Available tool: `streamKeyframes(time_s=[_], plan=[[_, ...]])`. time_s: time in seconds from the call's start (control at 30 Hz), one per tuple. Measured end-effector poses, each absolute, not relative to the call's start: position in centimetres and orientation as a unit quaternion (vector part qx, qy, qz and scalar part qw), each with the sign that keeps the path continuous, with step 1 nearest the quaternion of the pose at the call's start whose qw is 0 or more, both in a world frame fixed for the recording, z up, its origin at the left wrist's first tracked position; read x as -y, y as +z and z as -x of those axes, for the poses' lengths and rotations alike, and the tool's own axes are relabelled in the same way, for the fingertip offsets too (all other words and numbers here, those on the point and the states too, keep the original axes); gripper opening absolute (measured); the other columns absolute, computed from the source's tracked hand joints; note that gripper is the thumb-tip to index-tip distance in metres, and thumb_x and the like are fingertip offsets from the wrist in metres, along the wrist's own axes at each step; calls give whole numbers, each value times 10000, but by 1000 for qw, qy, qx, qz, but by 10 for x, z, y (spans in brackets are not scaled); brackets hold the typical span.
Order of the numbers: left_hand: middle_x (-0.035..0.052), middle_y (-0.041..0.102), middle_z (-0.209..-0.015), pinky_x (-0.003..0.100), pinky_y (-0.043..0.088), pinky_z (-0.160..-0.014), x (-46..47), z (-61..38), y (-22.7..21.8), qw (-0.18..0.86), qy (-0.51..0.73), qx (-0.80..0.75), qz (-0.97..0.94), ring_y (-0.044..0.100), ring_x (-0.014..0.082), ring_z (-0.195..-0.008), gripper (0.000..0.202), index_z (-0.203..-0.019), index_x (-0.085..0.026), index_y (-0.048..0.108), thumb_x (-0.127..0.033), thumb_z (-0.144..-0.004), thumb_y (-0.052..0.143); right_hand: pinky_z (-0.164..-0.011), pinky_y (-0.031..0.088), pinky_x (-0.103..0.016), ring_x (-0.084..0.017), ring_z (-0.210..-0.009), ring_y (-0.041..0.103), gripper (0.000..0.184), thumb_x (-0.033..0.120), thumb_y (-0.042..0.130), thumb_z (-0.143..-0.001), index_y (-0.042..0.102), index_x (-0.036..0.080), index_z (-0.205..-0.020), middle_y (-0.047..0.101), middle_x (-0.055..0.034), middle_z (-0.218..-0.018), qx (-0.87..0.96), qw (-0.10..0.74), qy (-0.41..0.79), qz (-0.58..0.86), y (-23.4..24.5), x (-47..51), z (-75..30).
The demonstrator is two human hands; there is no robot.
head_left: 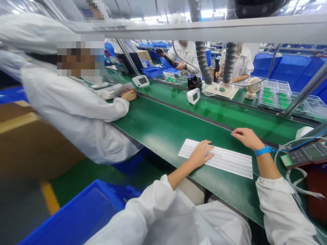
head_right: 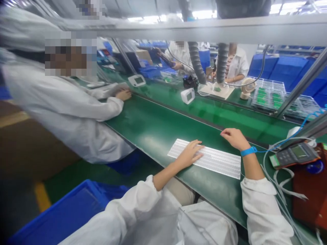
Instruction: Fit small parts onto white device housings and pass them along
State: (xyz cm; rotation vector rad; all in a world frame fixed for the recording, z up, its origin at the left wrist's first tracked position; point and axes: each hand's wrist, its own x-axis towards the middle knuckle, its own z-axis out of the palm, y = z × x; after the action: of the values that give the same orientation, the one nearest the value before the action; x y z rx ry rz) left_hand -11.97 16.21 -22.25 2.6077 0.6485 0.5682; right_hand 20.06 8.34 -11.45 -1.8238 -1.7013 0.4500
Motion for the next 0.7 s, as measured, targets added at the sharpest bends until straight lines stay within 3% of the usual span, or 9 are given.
streamKeyframes(time_s=[0.13,0.23,0.37,0.7], plan=[[142,615,-1634,655,311,-1426,-155,122,-212,228,236,-221,-918,521,360,-1595,526,-1531,-246,637,-258,-1006,665,-874,536,-338,-238,-915,760,164,240,702,-977,866,241,-980,857,-52,-988,732,210,214,612,-118,-74,-155],[120,669,-1547,609,387,-1393,-151,126,-206,240,262,-215,-910,576,333,-1517,567,-1489,-246,644,-159,-932,586,-845,495,-313,-221,-874,726,165,130,714,-945,848,225,-947,828,-51,-944,766,152,212,587,-126,-72,-135],[146,691,-1490,604,472,-1317,-151,122,-206,217,238,-207,-924,597,365,-1459,484,-1432,-219,680,-211,-952,620,-789,440,-289,-204,-827,679,177,53,724,-897,803,209,-869,789,-42,-895,779,80,217,583,-131,-70,-133],[146,699,-1491,605,464,-1316,-150,118,-209,215,233,-214,-924,581,372,-1484,416,-1395,-224,709,-215,-988,623,-810,415,-286,-202,-874,636,163,95,686,-971,797,199,-1029,716,-45,-955,782,73,206,584,-142,-65,-135]])
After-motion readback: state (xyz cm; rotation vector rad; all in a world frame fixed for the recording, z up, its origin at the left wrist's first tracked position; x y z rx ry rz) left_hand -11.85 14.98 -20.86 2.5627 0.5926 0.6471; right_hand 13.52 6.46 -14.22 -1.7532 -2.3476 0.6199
